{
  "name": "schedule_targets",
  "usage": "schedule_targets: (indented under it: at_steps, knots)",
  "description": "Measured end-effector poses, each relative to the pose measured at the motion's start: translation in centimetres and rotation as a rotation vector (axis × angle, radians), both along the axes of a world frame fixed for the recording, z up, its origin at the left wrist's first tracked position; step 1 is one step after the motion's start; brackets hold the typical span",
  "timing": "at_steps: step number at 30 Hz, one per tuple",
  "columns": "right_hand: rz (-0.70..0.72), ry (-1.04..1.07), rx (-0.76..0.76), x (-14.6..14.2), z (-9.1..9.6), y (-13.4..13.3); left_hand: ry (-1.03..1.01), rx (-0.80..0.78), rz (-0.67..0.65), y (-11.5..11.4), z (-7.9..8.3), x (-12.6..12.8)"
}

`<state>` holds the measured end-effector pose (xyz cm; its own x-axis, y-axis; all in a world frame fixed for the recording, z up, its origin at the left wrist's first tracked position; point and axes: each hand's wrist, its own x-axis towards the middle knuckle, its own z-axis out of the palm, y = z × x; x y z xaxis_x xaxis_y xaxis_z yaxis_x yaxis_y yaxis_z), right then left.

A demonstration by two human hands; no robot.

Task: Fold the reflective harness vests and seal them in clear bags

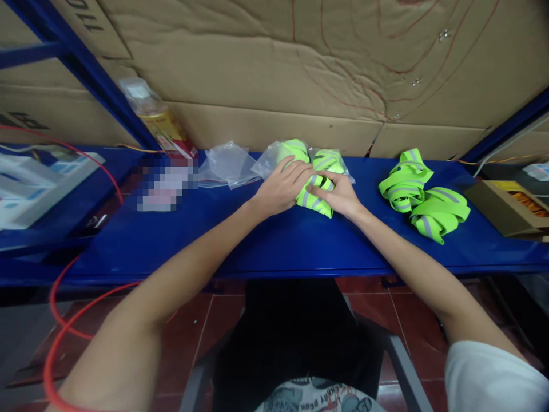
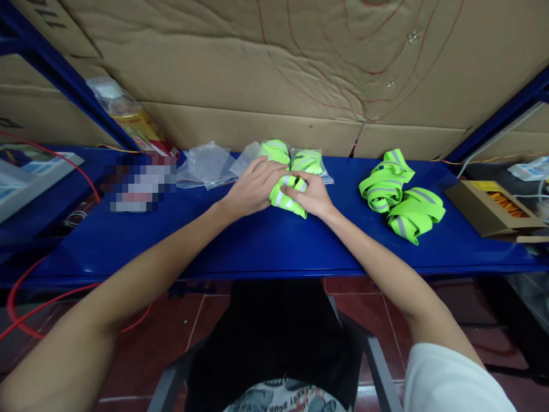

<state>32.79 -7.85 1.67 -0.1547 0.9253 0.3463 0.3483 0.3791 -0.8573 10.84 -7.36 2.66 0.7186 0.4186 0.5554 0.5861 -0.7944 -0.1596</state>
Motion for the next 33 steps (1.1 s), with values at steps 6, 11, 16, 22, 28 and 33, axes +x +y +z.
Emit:
schedule_targets:
  at_steps: [6,11,16,22,28,33]
  knots:
    - [-0.067,0.122,0.015,-0.2,0.3,-0.1,-0.048,-0.041,-0.069,-0.3,-0.4,0.8]
    - [-0.086,0.168,0.042,-0.5,0.6,-0.5,-0.104,-0.002,-0.116,-0.3,0.0,0.4]
    - [-0.154,0.351,0.018,-0.4,1.1,-0.5,-0.283,0.059,0.016,-1.3,1.1,-0.7]
    - [-0.154,0.386,0.001,0.2,0.9,0.0,-0.500,-0.150,0.141,-2.7,0.6,0.2]
    - [-0.115,0.257,0.074,0.0,0.2,0.2,-0.610,-0.202,0.125,-2.5,-0.9,1.4]
    - [-0.096,0.313,0.034,-0.8,-0.9,0.6,-0.497,-0.097,0.162,-1.9,-1.2,1.2]
